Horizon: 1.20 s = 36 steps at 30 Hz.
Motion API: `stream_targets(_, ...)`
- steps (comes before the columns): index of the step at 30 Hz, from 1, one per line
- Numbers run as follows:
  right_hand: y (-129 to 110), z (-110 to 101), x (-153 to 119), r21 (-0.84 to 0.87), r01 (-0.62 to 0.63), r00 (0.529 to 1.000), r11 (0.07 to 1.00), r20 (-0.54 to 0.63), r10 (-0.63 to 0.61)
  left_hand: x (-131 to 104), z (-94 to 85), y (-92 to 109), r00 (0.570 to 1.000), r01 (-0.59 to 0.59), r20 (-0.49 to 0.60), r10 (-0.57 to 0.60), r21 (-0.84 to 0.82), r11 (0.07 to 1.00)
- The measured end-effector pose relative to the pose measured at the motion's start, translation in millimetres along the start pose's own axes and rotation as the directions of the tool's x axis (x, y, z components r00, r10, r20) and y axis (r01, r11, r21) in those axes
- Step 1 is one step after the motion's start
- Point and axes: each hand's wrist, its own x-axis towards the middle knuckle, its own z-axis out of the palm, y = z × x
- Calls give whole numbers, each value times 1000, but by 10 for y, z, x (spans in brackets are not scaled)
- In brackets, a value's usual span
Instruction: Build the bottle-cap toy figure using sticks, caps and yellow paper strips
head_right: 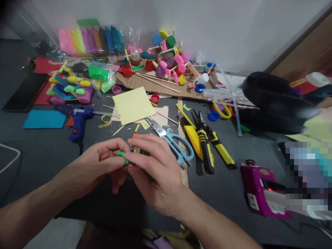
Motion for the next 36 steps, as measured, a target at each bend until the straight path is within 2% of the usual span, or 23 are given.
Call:
stream_targets(4,3,-9,-15,2,-14,1000,1000,7,14,-15,1,-4,999,-31,-4,31,0,1000)
stream_targets(11,23,-29,-24,-1,6,995,1000,99,-6,-53,-18,4,999,-32,13,30,134,990)
stream_targets(24,15,-17,-17,54,29,993,998,110,-35,-33,-58,26,998,-12,57,8,73,997)
stream_targets(30,6,-6,-36,97,0,992,995,127,-13,-43,-47,35,999,-49,15,47,118,992)
stream_targets(36,16,-1,-31,37,46,986,998,156,-51,-42,-46,6,998,-63,20,61,121,991)
